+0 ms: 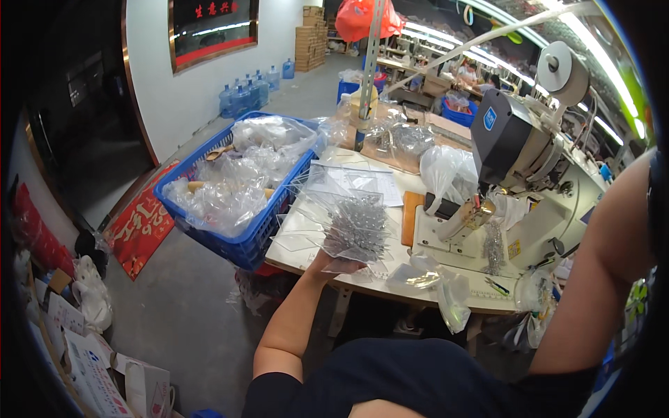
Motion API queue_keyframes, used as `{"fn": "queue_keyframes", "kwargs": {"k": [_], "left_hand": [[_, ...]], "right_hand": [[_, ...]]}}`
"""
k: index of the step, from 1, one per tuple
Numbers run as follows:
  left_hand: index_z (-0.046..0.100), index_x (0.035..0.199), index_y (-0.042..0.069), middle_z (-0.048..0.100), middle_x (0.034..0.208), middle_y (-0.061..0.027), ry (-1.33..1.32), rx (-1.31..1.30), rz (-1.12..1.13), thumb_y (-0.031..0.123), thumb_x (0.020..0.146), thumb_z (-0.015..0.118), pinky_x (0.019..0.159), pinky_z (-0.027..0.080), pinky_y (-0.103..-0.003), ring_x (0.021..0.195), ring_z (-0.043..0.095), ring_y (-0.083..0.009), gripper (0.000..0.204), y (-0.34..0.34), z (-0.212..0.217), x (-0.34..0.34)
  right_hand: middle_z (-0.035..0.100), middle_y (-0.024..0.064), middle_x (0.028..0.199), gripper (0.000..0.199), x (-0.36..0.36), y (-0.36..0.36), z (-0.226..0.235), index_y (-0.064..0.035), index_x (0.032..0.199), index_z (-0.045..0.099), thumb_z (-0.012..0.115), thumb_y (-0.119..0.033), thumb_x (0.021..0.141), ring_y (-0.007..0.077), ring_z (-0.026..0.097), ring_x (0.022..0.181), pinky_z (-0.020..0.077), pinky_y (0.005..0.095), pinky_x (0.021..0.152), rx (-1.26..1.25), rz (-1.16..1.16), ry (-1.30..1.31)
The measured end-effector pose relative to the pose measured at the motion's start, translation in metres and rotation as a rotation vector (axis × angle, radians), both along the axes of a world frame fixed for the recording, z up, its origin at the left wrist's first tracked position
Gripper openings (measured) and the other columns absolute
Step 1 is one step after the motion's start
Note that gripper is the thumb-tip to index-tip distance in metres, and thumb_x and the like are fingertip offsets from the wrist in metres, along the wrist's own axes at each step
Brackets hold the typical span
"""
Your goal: The person assembles small, silver, star-shaped decorations by hand, arranging them into a cluster. They then use a sewing machine to stitch the cluster onto a clear plastic backing. The process involves repeated manual assembly and machine sewing of multiple units.
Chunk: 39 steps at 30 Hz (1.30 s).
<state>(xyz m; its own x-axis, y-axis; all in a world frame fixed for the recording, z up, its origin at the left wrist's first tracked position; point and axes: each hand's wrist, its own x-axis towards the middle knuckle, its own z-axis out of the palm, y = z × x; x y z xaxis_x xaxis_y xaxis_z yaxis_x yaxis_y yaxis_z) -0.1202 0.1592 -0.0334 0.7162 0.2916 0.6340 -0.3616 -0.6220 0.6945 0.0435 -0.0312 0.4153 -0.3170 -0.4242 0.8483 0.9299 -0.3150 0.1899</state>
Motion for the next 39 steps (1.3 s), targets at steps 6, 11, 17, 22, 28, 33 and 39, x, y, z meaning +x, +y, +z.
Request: {"fn": "queue_keyframes", "kwargs": {"k": [6, 11, 17, 22, 28, 33, 39], "left_hand": [[0.037, 0.134, 0.004, 0.051, 0.123, -0.0099, -0.142, -0.745, -0.143, 0.009, 0.064, 0.077, 0.094, 0.043, -0.033, 0.109, 0.053, -0.0219, 0.08, 0.023, 0.038, -0.078], [0.05, 0.123, 0.002, 0.06, 0.112, -0.0089, 0.226, -0.6, 0.021, 0.009, 0.067, 0.078, 0.091, 0.044, -0.033, 0.102, 0.056, -0.0181, 0.063, 0.076, 0.096, -0.04], [0.057, 0.115, 0.005, 0.061, 0.109, -0.0081, 0.742, -0.847, 0.11, 0.022, 0.072, 0.074, 0.086, 0.046, -0.032, 0.101, 0.057, -0.0164, 0.05, 0.206, 0.058, 0.021], [0.061, 0.11, 0.007, 0.063, 0.108, -0.0062, 0.921, -0.956, 0.19, 0.037, 0.07, 0.076, 0.081, 0.048, -0.031, 0.099, 0.059, -0.0164, 0.052, 0.256, 0.035, 0.033], [0.059, 0.106, -0.003, 0.063, 0.095, -0.0108, 0.98, -0.465, 0.532, 0.05, 0.062, 0.079, 0.068, 0.048, -0.028, 0.081, 0.061, -0.0189, 0.072, 0.239, 0.054, 0.034], [0.062, 0.096, -0.007, 0.064, 0.084, -0.0126, 0.534, 0.009, 1.037, 0.041, 0.061, 0.081, 0.062, 0.049, -0.031, 0.071, 0.061, -0.0203, 0.063, 0.23, 0.037, 0.034], [0.061, 0.1, -0.009, 0.063, 0.1, -0.0219, 0.665, -0.415, 0.685, 0.028, 0.058, 0.077, 0.08, 0.048, -0.036, 0.094, 0.062, -0.0253, 0.059, 0.261, 0.048, 0.047]], "right_hand": [[0.059, 0.0118, 0.095, 0.03, -0.023, 0.127, -0.111, -0.0072, 0.109, 0.056, 0.057, -0.009, 0.079, 0.0219, 0.061, 0.073, 0.0499, 0.026, 0.058, -0.508, -0.042, -0.336], [0.061, 0.01, 0.084, 0.011, 0.111, 0.201, -0.277, -0.0086, 0.09, 0.06, 0.059, -0.016, 0.083, 0.0276, 0.062, 0.079, 0.0508, 0.0394, 0.067, -1.238, -0.247, 0.426], [0.055, 0.0124, 0.116, 0.032, 0.107, 0.221, -0.365, -0.0083, 0.107, 0.061, 0.062, -0.029, 0.082, 0.0301, 0.051, 0.111, 0.0447, 0.047, 0.088, -1.739, -0.133, 0.808], [0.056, 0.011, 0.116, 0.04, 0.106, 0.181, -0.372, -0.0059, 0.113, 0.059, 0.064, -0.029, 0.081, 0.0291, 0.051, 0.111, 0.0443, 0.0411, 0.091, -2.03, 0.075, 0.571], [0.057, 0.0103, 0.113, 0.035, 0.088, 0.103, -0.354, -0.0038, 0.111, 0.059, 0.064, -0.021, 0.081, 0.0274, 0.052, 0.107, 0.0442, 0.0374, 0.089, -2.032, 0.237, 0.471], [0.059, 0.0102, 0.109, 0.035, 0.085, 0.04, -0.348, -0.0036, 0.107, 0.06, 0.067, -0.019, 0.077, 0.0282, 0.055, 0.101, 0.0443, 0.0375, 0.086, -1.914, 0.429, 0.498], [0.059, 0.0138, 0.11, 0.035, 0.105, -0.033, -0.358, -0.0046, 0.108, 0.06, 0.069, -0.018, 0.077, 0.0322, 0.055, 0.102, 0.0444, 0.0379, 0.089, -1.757, 0.406, 0.67]]}}
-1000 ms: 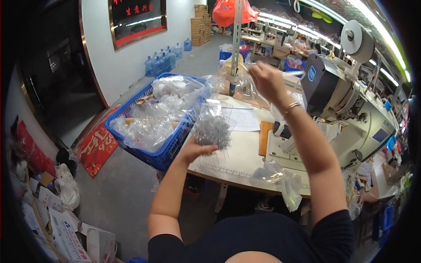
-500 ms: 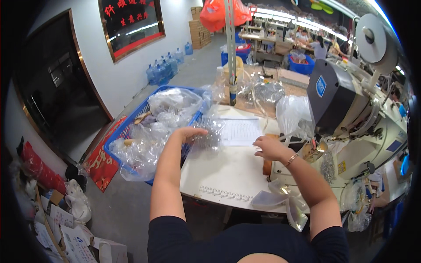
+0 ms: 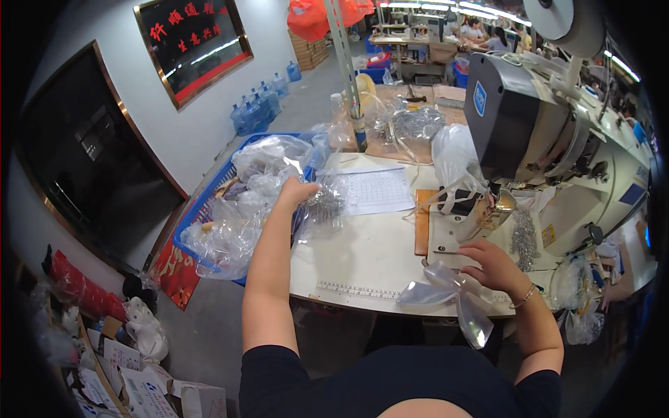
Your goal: The person assembles small, silver, star-shaped decorations by hand, arranging them into a cluster. They then use a sewing machine to stitch the cluster onto a clear plastic backing. The process involves repeated manual assembly and machine sewing of multiple units.
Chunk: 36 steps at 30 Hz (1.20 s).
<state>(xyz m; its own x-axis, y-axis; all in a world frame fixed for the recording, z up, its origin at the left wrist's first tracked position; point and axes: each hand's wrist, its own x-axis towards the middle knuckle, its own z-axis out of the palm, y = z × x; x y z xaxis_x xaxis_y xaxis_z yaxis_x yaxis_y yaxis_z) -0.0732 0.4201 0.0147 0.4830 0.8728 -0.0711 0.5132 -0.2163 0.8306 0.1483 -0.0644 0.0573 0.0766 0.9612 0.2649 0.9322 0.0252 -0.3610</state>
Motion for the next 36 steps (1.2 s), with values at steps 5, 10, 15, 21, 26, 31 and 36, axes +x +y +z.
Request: {"fn": "queue_keyframes", "kwargs": {"k": [5, 10, 15, 21, 26, 31, 36], "left_hand": [[0.033, 0.129, -0.012, 0.05, 0.123, -0.0253, -0.091, 0.047, -0.117, 0.026, 0.062, 0.074, 0.091, 0.043, -0.035, 0.112, 0.052, -0.0309, 0.088, 0.001, 0.013, 0.027], [0.005, 0.141, -0.01, 0.028, 0.141, -0.0307, 0.304, 0.329, -0.118, 0.046, 0.07, 0.067, 0.107, 0.03, -0.037, 0.131, 0.032, -0.0388, 0.109, 0.006, -0.018, 0.043], [0.028, 0.138, -0.005, 0.027, 0.143, -0.0274, 0.215, 0.202, -0.098, 0.055, 0.069, 0.068, 0.106, 0.031, -0.038, 0.132, 0.03, -0.0372, 0.099, -0.025, 0.027, 0.032], [0.044, 0.131, 0.001, 0.037, 0.138, -0.0228, 0.286, 0.801, 0.002, 0.05, 0.067, 0.073, 0.102, 0.035, -0.04, 0.127, 0.037, -0.0365, 0.085, -0.07, 0.019, 0.018], [0.05, 0.124, 0.002, 0.043, 0.134, -0.0196, -0.168, 0.796, -0.218, 0.031, 0.071, 0.076, 0.103, 0.033, -0.041, 0.125, 0.04, -0.0343, 0.066, -0.166, 0.019, 0.029], [0.047, 0.128, 0.005, 0.046, 0.134, -0.0142, -0.089, 0.742, -1.135, 0.034, 0.069, 0.077, 0.106, 0.027, -0.049, 0.127, 0.04, -0.0306, 0.072, -0.361, 0.019, 0.042], [0.039, 0.133, 0.008, 0.043, 0.134, -0.0092, 0.172, 0.928, -0.958, 0.043, 0.064, 0.076, 0.105, 0.022, -0.056, 0.13, 0.034, -0.0333, 0.085, -0.396, -0.038, 0.073]], "right_hand": [[0.06, 0.0152, 0.107, 0.035, 0.011, -0.042, -0.009, -0.0048, 0.106, 0.062, 0.072, -0.016, 0.074, 0.033, 0.057, 0.099, 0.0465, 0.0383, 0.086, 0.035, -0.166, 0.131], [0.062, 0.0147, 0.105, 0.035, 0.011, -0.058, -0.017, -0.0045, 0.105, 0.062, 0.072, -0.013, 0.072, 0.0329, 0.058, 0.097, 0.0474, 0.0375, 0.084, 0.073, -0.25, 0.177], [0.062, 0.0155, 0.102, 0.034, 0.014, -0.074, -0.019, -0.0024, 0.103, 0.062, 0.072, -0.011, 0.072, 0.0335, 0.059, 0.094, 0.0475, 0.0375, 0.083, 0.097, -0.338, 0.208], [0.063, 0.0166, 0.099, 0.033, 0.019, -0.089, -0.025, -0.0005, 0.102, 0.063, 0.071, -0.007, 0.071, 0.0341, 0.06, 0.092, 0.0472, 0.0366, 0.082, 0.174, -0.424, 0.28], [0.064, 0.0168, 0.095, 0.024, 0.028, -0.121, -0.044, -0.001, 0.096, 0.063, 0.069, -0.007, 0.073, 0.0339, 0.061, 0.089, 0.0483, 0.0364, 0.078, 0.192, -0.548, 0.225], [0.051, 0.0169, 0.124, 0.067, -0.012, -0.14, -0.052, -0.0046, 0.117, 0.054, 0.083, -0.026, 0.06, 0.0328, 0.05, 0.114, 0.0399, 0.0385, 0.097, 0.181, -0.363, 0.372], [0.041, 0.0196, 0.133, 0.079, -0.032, -0.124, -0.065, -0.0051, 0.129, 0.045, 0.081, -0.031, 0.063, 0.0348, 0.044, 0.12, 0.0379, 0.0385, 0.1, 0.13, -0.25, 0.316]]}}
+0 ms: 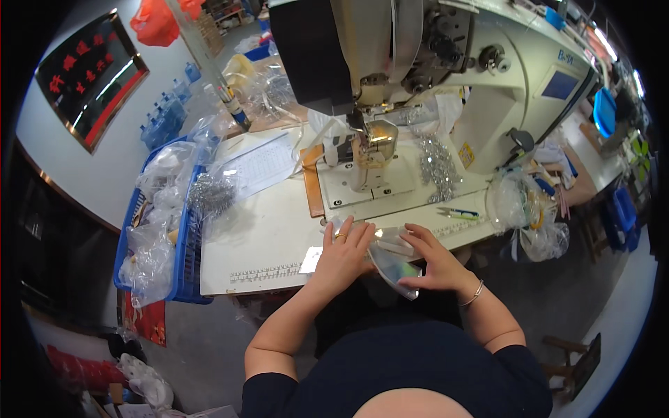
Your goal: The person assembles small, silver, star-shaped decorations by hand, arranging them into a cluster. They then use a sewing machine to stitch the cluster onto a clear plastic backing. The process involves repeated manual assembly and machine sewing of multiple units.
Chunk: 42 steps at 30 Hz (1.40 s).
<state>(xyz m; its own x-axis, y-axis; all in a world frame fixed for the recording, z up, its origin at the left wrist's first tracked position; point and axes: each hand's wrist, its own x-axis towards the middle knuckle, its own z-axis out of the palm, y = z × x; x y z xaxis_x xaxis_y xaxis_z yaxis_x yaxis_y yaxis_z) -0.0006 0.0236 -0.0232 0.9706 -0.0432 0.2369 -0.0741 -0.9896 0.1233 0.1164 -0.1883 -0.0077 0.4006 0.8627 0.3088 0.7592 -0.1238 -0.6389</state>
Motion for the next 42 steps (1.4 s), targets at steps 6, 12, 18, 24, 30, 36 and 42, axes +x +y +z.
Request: {"fn": "queue_keyframes", "kwargs": {"k": [6, 12, 18, 24, 30, 36, 42], "left_hand": [[0.042, 0.129, 0.008, 0.047, 0.124, -0.0084, -0.108, -0.052, 0.285, 0.042, 0.067, 0.073, 0.099, 0.025, -0.058, 0.122, 0.04, -0.0323, 0.077, -0.029, -0.006, 0.04], [0.055, 0.116, 0.009, 0.054, 0.115, -0.0075, -0.085, -0.258, 0.172, 0.04, 0.077, 0.065, 0.098, 0.028, -0.051, 0.114, 0.046, -0.0268, 0.05, -0.004, -0.003, 0.058], [0.062, 0.101, 0.01, 0.056, 0.106, -0.0062, -0.232, -0.328, 0.155, 0.029, 0.072, 0.071, 0.09, 0.034, -0.041, 0.101, 0.054, -0.0251, 0.036, 0.0, -0.002, 0.053], [0.064, 0.078, 0.014, 0.06, 0.078, 0.0015, -0.48, -0.254, 0.131, 0.015, 0.071, 0.072, 0.092, 0.034, -0.041, 0.092, 0.058, -0.0188, 0.01, -0.002, 0.007, 0.055], [0.062, 0.082, 0.017, 0.06, 0.081, 0.0035, -0.587, -0.023, -0.123, 0.011, 0.074, 0.062, 0.104, 0.025, -0.044, 0.082, 0.061, -0.0131, 0.01, -0.011, 0.027, 0.013], [0.067, 0.08, 0.022, 0.065, 0.077, 0.0075, -0.633, -0.181, -0.161, 0.011, 0.07, 0.07, 0.086, 0.038, -0.031, 0.064, 0.059, -0.0067, 0.014, -0.025, 0.111, -0.072], [0.067, 0.082, 0.003, 0.067, 0.074, -0.0065, -0.247, -0.749, -0.032, 0.007, 0.077, 0.068, 0.066, 0.046, -0.029, 0.061, 0.061, -0.0207, 0.007, 0.012, 0.094, -0.007]], "right_hand": [[0.049, 0.0159, 0.123, 0.06, 0.062, 0.025, 0.01, -0.0025, 0.122, 0.051, 0.075, -0.017, 0.07, 0.0315, 0.053, 0.108, 0.0461, 0.0372, 0.088, -0.003, 0.006, 0.141], [0.053, 0.0128, 0.106, 0.044, 0.082, 0.047, 0.004, -0.0039, 0.106, 0.057, 0.076, -0.015, 0.067, 0.0319, 0.053, 0.1, 0.045, 0.0369, 0.086, -0.105, -0.038, -0.12], [0.054, 0.0104, 0.103, 0.044, 0.064, 0.047, 0.025, -0.0054, 0.101, 0.057, 0.077, -0.012, 0.062, 0.0307, 0.054, 0.096, 0.0462, 0.0373, 0.082, -0.067, -0.119, -0.289], [0.056, 0.0094, 0.105, 0.04, 0.054, 0.044, 0.018, -0.0058, 0.097, 0.057, 0.077, -0.013, 0.063, 0.0297, 0.057, 0.095, 0.0488, 0.036, 0.078, 0.017, -0.145, -0.374], [0.052, 0.0097, 0.125, 0.054, 0.066, 0.029, 0.026, -0.0084, 0.119, 0.054, 0.073, -0.025, 0.072, 0.0306, 0.049, 0.116, 0.0405, 0.0384, 0.095, 0.048, 0.243, 0.087], [0.057, 0.0106, 0.123, 0.055, 0.087, 0.018, -0.008, -0.0053, 0.117, 0.059, 0.063, -0.046, 0.08, 0.0291, 0.047, 0.121, 0.0354, 0.042, 0.101, 0.058, 0.393, 0.253], [0.059, 0.0147, 0.102, 0.044, 0.159, 0.003, -0.013, -0.0019, 0.101, 0.062, 0.076, -0.028, 0.068, 0.0292, 0.058, 0.093, 0.0491, 0.0399, 0.079, -0.094, -0.59, -0.226]]}}
